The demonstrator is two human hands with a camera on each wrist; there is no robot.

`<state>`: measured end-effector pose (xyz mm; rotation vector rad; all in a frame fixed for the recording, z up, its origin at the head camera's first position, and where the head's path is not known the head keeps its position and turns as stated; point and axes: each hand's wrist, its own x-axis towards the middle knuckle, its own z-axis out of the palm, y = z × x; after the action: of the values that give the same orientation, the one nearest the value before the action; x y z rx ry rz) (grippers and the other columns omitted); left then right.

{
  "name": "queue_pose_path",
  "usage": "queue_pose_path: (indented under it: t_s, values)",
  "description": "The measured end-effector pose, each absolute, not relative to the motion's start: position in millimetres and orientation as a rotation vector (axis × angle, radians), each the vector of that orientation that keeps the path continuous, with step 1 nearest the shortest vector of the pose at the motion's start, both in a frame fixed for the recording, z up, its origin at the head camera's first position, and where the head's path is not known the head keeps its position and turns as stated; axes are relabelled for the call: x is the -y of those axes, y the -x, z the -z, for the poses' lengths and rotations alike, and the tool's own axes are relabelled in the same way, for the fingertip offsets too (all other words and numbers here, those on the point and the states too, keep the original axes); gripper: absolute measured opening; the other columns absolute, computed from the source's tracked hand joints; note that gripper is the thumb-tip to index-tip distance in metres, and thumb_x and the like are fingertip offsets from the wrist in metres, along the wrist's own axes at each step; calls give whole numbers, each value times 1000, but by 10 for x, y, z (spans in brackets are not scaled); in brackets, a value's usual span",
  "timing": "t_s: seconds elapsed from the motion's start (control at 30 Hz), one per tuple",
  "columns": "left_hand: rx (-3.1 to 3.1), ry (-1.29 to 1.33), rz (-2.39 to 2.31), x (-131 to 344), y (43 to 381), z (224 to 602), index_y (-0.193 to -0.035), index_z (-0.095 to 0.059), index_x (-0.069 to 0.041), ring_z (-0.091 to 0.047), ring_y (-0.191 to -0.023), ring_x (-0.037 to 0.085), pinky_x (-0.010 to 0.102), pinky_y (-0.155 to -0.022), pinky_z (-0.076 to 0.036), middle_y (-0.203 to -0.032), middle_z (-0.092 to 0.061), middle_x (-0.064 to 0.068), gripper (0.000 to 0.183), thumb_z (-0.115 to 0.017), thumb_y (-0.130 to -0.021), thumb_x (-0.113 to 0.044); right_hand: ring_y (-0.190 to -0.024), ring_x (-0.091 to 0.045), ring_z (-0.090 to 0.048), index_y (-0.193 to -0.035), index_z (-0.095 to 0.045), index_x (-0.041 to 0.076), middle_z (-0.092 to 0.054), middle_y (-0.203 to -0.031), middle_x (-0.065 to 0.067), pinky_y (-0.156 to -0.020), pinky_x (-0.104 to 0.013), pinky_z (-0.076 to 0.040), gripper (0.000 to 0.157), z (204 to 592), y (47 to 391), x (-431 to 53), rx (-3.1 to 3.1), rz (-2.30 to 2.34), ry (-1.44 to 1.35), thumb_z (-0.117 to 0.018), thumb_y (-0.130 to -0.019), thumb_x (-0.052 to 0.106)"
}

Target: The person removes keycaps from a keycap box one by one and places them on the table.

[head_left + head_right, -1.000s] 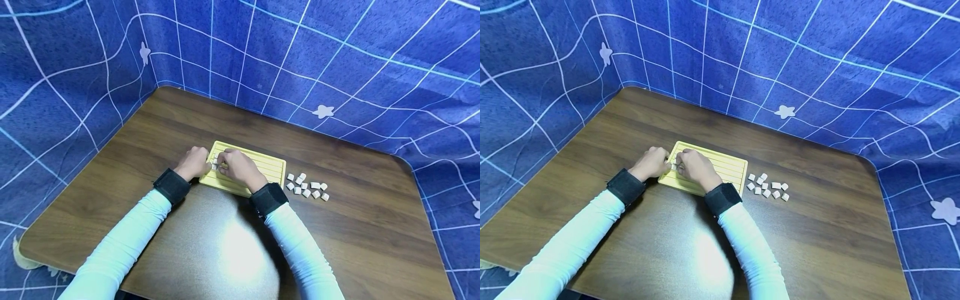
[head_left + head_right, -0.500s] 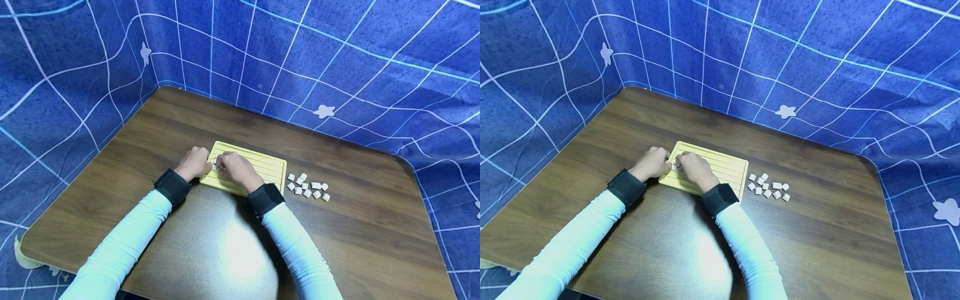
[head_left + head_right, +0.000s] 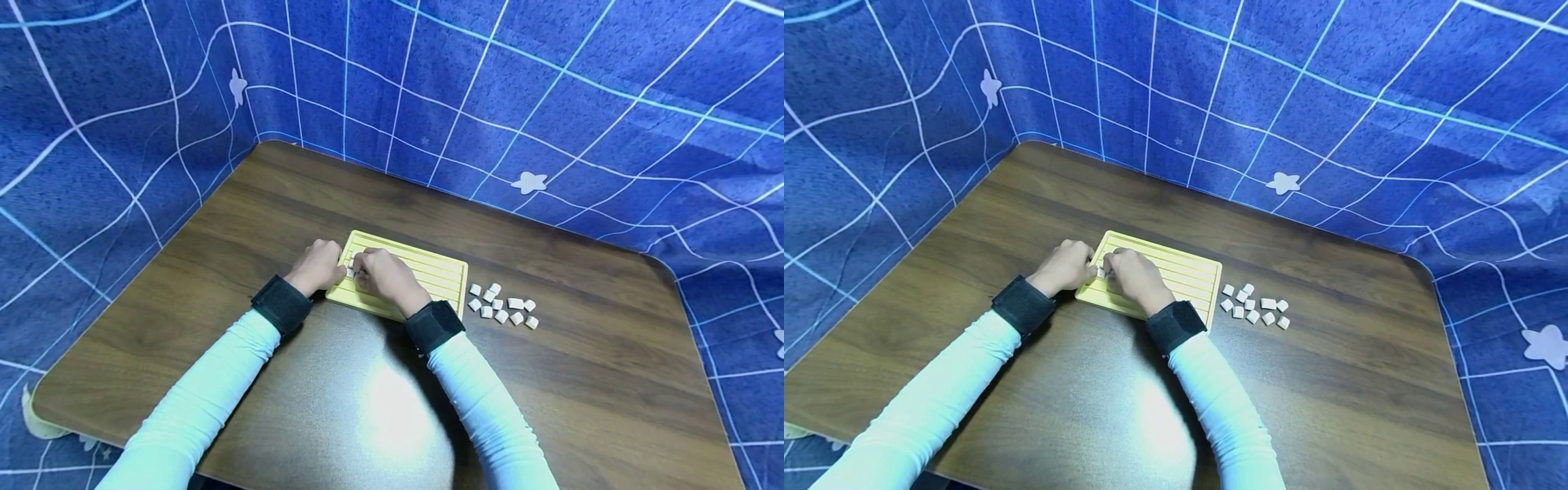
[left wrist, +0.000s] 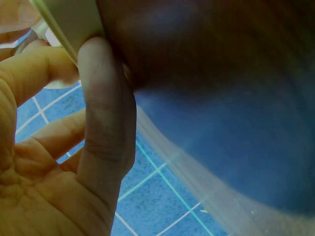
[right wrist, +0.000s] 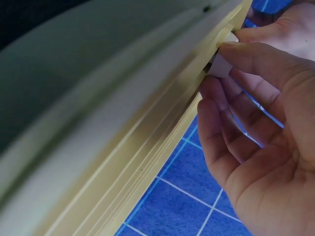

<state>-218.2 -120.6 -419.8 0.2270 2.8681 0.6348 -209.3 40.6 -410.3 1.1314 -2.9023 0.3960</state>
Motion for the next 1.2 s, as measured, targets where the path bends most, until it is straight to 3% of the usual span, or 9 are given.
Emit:
queue_pose_path:
  t_s: [0.5, 0.73, 1.2]
  values:
    - [-2859, -244, -650, 1201, 2180, 4216, -65, -53, -6, -51, -61, 26, 36, -50, -41, -70, -53, 12, 19, -59, -81, -13, -72, -13, -58, -84, -67, 8, -65, -83, -4, -64, -31, -54, 7, 4029, 2017, -585, 2855, -475, -1087, -65, -78, 5]
    - [-2853, -246, -668, 1196, 2170, 4195, -61, -46, -7, -44, -54, 22, 32, -45, -36, -63, -41, 7, 24, -58, -82, -11, -75, -14, -61, -84, -68, 7, -67, -83, -5, -69, -32, -55, 5, 4004, 1999, -834, 2811, -513, -1032, -68, -79, 5]
    - [-2827, -228, -670, 1204, 2171, 4193, -63, -45, -8, -41, -51, 19, 30, -43, -35, -63, -37, 6, 23, -55, -83, -11, -77, -21, -65, -83, -67, 3, -69, -83, -12, -68, -39, -57, 9, 4024, 1910, -1514, 2774, -605, -913, -71, -77, 7]
